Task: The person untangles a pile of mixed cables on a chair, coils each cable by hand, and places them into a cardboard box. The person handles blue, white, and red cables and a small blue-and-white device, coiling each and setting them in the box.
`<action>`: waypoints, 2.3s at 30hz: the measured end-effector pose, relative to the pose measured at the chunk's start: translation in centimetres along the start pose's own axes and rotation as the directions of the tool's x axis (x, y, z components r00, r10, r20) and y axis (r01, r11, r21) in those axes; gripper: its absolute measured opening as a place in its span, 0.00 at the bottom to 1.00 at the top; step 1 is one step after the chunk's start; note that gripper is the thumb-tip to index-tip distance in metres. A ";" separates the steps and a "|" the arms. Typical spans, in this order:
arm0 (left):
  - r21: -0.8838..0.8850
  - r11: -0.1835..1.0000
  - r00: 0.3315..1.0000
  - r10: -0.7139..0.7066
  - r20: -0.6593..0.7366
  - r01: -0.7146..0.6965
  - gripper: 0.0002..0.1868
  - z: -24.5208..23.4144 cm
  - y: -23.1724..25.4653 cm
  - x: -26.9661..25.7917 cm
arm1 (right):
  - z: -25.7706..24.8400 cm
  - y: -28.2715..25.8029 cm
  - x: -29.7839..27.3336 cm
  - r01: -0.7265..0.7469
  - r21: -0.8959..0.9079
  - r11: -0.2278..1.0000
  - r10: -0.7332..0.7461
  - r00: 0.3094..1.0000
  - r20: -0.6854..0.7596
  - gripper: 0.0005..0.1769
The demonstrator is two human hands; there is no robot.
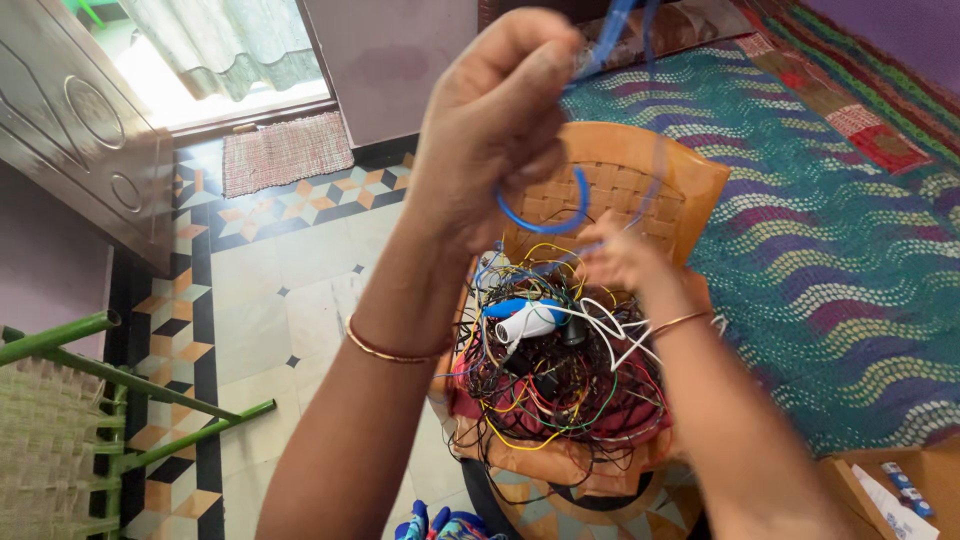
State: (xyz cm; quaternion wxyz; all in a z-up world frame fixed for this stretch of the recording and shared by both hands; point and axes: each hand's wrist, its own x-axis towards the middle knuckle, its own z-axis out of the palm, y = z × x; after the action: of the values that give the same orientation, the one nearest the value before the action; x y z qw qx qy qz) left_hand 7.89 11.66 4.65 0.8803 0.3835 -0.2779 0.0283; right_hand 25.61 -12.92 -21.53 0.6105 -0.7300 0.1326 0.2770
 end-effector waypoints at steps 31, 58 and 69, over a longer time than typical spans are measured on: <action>-0.102 0.618 0.626 -0.775 0.092 0.780 0.22 -6.1 -15.9 -4.8 | -2.4 3.2 -16.0 0.470 -0.875 0.116 -0.992 0.094 -0.081 0.28; -0.376 0.901 0.941 0.088 -0.327 -0.215 0.20 -7.3 -12.5 -8.0 | -10.9 11.5 -14.6 0.489 -0.698 0.523 -0.828 0.483 -0.283 0.13; 0.263 0.706 0.740 -0.671 -0.050 0.658 0.15 -8.0 -22.7 -6.2 | 2.0 2.7 -27.1 0.349 -0.937 0.002 -0.892 0.425 0.156 0.07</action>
State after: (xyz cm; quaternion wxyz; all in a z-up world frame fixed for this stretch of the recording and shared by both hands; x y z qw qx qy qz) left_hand 12.36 2.23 -17.94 0.7651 0.5716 -0.1366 -0.2632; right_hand 1.69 -15.54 -8.60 0.1142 -0.9367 -0.2446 -0.2228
